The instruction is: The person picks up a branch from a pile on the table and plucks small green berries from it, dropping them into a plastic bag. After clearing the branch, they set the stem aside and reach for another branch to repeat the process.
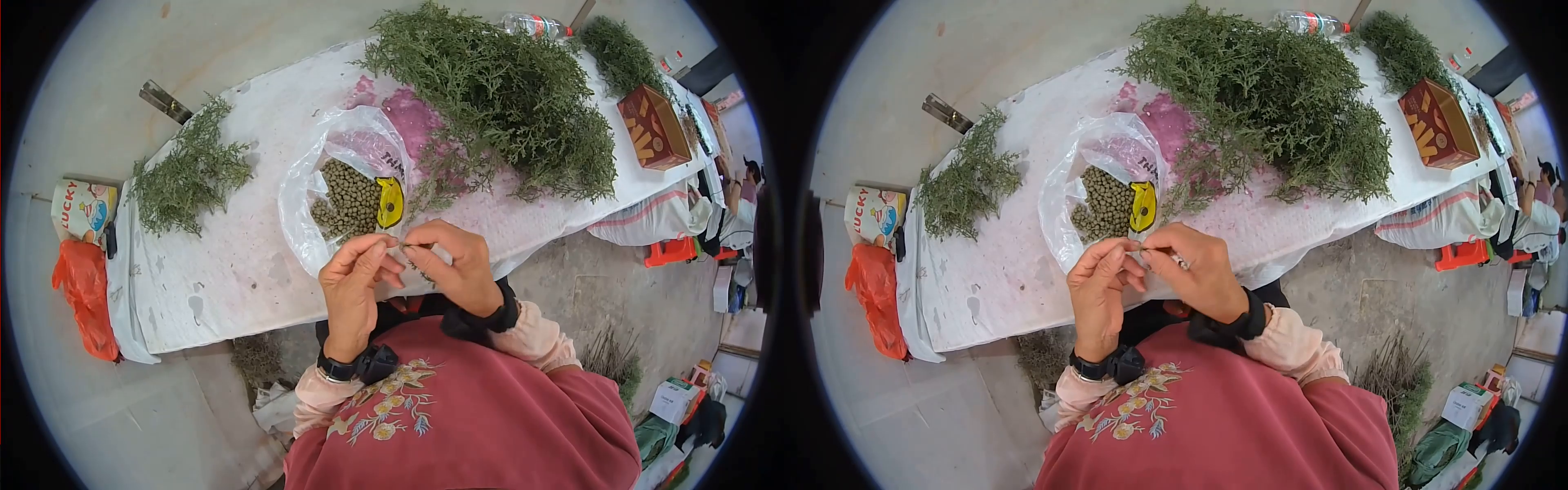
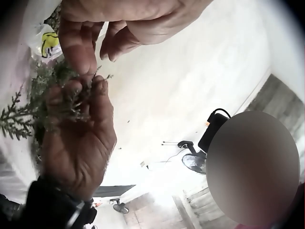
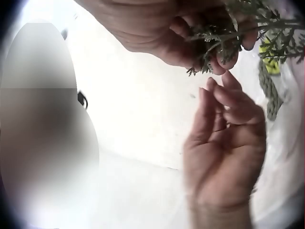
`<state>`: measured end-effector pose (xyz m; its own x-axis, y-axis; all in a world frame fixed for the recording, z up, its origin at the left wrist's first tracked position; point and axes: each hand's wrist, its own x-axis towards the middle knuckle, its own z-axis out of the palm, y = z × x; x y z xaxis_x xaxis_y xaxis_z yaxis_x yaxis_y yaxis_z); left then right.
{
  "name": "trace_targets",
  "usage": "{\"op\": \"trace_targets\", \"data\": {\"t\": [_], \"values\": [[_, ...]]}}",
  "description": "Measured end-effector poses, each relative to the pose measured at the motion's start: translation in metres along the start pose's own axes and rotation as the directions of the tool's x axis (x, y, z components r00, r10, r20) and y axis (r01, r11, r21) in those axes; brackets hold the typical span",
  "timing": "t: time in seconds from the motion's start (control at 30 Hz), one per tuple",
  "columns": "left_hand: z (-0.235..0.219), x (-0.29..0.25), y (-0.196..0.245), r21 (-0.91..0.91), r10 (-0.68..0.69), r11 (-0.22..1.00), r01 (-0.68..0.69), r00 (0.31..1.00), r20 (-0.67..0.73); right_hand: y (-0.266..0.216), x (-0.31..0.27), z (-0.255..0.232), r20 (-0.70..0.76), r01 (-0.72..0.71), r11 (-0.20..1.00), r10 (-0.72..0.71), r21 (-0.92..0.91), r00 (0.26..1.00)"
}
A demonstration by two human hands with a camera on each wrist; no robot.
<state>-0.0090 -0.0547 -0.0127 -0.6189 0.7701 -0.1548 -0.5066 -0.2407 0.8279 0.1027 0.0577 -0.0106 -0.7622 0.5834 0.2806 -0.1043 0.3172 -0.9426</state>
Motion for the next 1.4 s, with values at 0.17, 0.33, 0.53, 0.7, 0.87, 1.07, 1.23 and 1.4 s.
{"op": "trace_targets", "data": {"t": [0.17, 0.33, 0.53, 0.7, 0.87, 1.07, 1.23, 1.4], "values": [[-0.007, 0.001, 0.005, 0.031, 0.022, 0.999, -0.02, 0.998, -0.062, 0.002, 0.003, 0.0, 0.123, -0.365, 0.745, 0.361, 0.559, 0.925], [-0.003, 0.0, 0.003, 0.07, 0.023, 0.997, -0.023, 1.0, 0.01, 0.006, 0.002, 0.003, 0.149, -0.383, 0.745, 0.364, 0.546, 0.919], [-0.002, 0.003, -0.005, 0.154, 0.088, 0.983, -0.097, 0.994, 0.067, 0.004, -0.001, 0.006, 0.104, -0.326, 0.826, 0.314, 0.46, 0.944], [-0.007, 0.005, -0.005, 0.15, 0.02, 0.988, -0.03, 0.997, 0.072, 0.01, -0.003, 0.003, 0.176, -0.378, 0.781, 0.335, 0.498, 0.925], [-0.014, 0.002, -0.003, 0.216, -0.021, 0.976, 0.01, 0.999, 0.05, 0.008, -0.003, 0.007, 0.206, -0.43, 0.792, 0.378, 0.434, 0.903], [-0.035, 0.012, 0.014, 0.491, -0.076, 0.869, 0.064, 0.997, 0.003, 0.018, -0.004, 0.011, 0.148, -0.35, 0.878, 0.318, 0.326, 0.937], [-0.063, 0.047, 0.02, 0.96, 0.38, 0.168, -0.224, 0.913, 0.146, 0.031, 0.0, 0.015, 0.094, -0.342, 0.792, 0.344, 0.506, 0.934], [-0.068, 0.055, 0.012, 0.964, 0.402, -0.017, -0.264, 0.881, 0.248, 0.027, 0.004, 0.017, 0.062, -0.306, 0.794, 0.323, 0.525, 0.944]]}}
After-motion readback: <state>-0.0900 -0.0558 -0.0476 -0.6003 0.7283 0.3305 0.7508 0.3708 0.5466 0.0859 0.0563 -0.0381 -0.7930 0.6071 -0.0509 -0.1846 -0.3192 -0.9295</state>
